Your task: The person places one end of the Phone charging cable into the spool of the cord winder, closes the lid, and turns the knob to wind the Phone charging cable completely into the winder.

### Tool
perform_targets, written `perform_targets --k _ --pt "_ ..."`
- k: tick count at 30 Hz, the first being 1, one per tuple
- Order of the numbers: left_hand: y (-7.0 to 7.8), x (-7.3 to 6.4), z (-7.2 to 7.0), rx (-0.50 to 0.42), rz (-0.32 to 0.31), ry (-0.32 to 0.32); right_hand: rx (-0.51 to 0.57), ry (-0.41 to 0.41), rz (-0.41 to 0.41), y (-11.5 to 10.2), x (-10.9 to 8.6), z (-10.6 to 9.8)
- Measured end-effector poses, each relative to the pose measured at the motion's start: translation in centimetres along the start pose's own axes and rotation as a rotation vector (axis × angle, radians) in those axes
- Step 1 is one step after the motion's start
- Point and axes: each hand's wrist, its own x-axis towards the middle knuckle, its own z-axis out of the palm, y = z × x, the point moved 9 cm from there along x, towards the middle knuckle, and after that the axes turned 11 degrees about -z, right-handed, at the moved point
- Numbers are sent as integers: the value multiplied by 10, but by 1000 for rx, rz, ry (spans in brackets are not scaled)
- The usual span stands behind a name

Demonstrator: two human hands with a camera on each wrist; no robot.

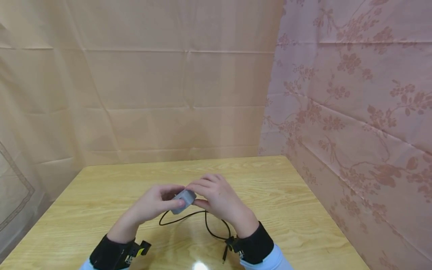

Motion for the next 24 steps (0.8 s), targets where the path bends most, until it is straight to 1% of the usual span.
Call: perform_targets --k 3,5,7,10,13,15,18,21,24 --pt "2 -2 -5 55 -12 60 -32 23 0 2 -1 -3" --pt "5 -4 -10 97 -2 119 -53 37 8 4 -1 -6" --pt "11 -8 -15 139 25 188 -68 45 26 7 -2 -8" --pt "24 -16 -23 209 119 293 -69 48 61 12 -5 -9" --pt "39 -25 -27 300 245 379 -59 39 108 17 -8 -9" --pt "48 -30 -27 362 334 405 -56 34 133 20 -10 -9" --pt "55 -34 -24 448 438 415 -53 23 158 23 -11 -9" --pt "57 -35 -20 511 495 415 -47 15 163 24 -11 -8" --pt "57 -35 -18 541 524 416 -34 12 158 24 -12 -7"
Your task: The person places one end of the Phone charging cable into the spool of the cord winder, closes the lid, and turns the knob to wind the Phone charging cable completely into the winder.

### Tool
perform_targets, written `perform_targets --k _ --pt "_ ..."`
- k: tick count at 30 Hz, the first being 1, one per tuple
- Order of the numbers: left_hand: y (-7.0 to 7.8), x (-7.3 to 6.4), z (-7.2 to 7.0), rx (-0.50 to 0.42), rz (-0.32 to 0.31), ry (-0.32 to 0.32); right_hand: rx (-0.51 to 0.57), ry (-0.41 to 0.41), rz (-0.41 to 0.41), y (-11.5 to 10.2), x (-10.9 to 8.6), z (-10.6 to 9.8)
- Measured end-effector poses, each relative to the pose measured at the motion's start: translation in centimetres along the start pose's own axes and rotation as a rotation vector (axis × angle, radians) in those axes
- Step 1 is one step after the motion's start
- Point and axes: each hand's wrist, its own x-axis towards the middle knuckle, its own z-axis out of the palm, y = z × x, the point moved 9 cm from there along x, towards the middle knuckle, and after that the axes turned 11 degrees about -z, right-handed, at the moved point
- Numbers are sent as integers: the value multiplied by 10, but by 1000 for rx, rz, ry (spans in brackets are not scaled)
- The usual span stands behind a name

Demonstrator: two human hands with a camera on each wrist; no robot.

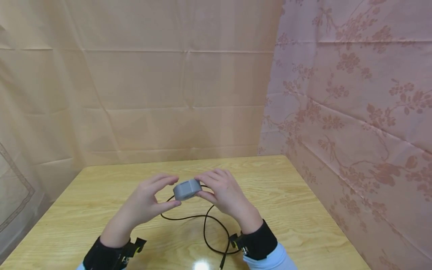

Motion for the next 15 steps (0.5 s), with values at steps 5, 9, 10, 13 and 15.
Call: perform_targets --k 5,9,10,13,15 --pt "1 0 4 9 23 -26 28 -4 -3 0 0 1" --pt "2 -1 7 -8 41 -47 50 -12 -4 1 -1 3" --pt "2 -1 8 -13 42 -48 55 -13 -6 1 -1 3" --pt "2 0 9 -25 36 -53 59 -3 -20 1 -1 4" --pt "3 0 9 -24 30 -50 65 1 -24 1 -2 4"
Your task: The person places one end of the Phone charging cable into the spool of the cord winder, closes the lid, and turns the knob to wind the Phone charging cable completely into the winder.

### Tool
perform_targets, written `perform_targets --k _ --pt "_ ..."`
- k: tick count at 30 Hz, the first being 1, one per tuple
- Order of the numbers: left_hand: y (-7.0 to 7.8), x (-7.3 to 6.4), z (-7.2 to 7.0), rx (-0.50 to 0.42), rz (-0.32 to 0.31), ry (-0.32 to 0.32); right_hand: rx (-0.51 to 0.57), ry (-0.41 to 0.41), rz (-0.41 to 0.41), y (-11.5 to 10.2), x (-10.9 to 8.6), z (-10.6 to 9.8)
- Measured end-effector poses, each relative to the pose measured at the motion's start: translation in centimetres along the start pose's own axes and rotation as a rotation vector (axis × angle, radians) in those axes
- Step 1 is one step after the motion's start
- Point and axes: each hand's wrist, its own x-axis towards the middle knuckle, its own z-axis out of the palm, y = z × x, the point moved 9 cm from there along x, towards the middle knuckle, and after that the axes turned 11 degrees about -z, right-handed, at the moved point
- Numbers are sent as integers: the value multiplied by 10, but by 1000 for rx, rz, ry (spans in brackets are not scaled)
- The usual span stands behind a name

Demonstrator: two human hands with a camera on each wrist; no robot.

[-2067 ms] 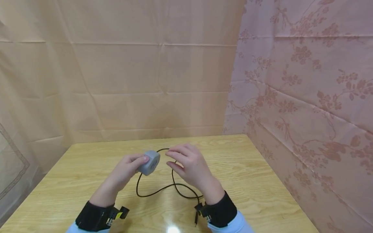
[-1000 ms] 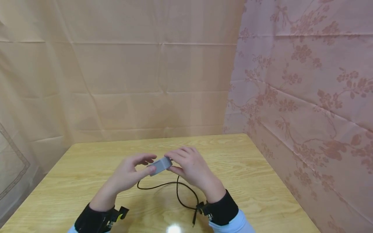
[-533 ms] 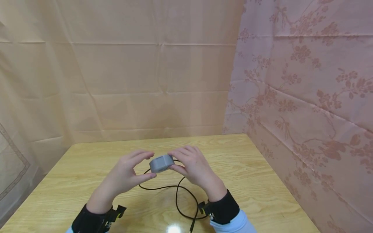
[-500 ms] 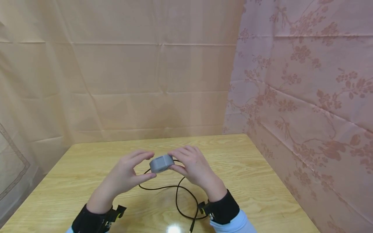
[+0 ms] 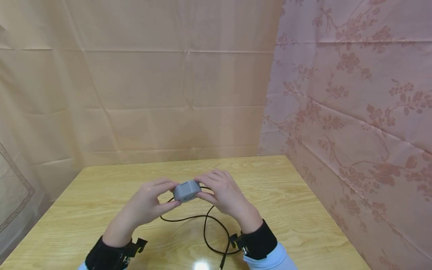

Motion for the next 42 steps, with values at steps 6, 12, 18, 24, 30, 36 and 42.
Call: perform_targets --k 6,12,18,24,30,36,42 --pt "2 1 0 18 -5 21 31 19 18 0 0 -4" --pt "-4 2 -6 61 -41 67 34 88 51 0 1 -21" --pt "-18 4 -12 66 -132 110 -14 215 40 -6 3 -52" --pt "-41 5 -16 7 -322 141 -66 307 -19 -18 8 -71" --pt "-71 5 -18 -100 -542 165 -121 365 -69 -22 15 -77" --pt "-96 0 -20 -167 -666 209 -143 383 -65 -16 19 -69" --pt "-114 -6 -12 -324 -752 178 -135 354 -54 -4 20 -47"
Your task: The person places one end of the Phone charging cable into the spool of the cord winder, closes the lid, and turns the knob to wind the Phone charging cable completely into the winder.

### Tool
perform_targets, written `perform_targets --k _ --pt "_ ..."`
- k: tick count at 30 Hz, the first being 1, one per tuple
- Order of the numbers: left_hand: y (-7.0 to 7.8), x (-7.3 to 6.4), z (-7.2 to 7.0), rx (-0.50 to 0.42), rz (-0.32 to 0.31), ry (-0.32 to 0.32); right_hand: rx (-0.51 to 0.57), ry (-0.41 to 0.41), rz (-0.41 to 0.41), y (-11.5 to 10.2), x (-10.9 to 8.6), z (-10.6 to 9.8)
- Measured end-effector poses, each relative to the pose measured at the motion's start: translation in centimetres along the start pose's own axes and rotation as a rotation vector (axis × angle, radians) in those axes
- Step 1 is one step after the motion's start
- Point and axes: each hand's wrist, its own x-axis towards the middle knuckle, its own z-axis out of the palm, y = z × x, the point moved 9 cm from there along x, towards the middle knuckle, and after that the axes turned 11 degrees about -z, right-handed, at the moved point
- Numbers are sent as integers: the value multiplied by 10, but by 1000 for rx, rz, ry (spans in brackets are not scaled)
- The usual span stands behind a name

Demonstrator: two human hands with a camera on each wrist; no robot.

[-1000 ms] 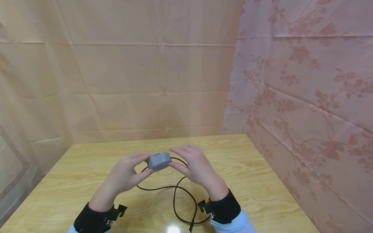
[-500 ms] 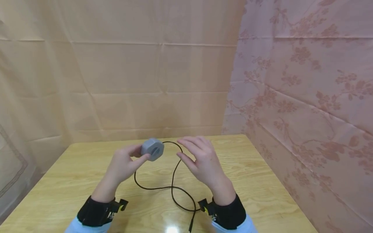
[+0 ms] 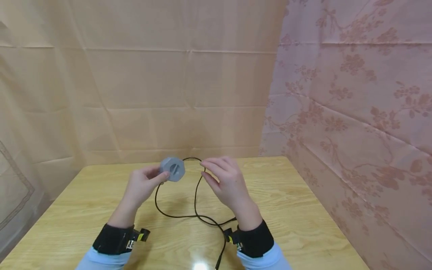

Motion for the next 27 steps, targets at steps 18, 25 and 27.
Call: perform_targets --k 18,25,27 --pt "-4 -11 40 -108 -71 -298 121 -222 78 -4 -25 53" --pt "5 -22 48 -72 -40 -363 100 -251 64 -9 -29 63" --pt "6 -24 49 -71 -39 -379 87 -257 53 -11 -30 65"
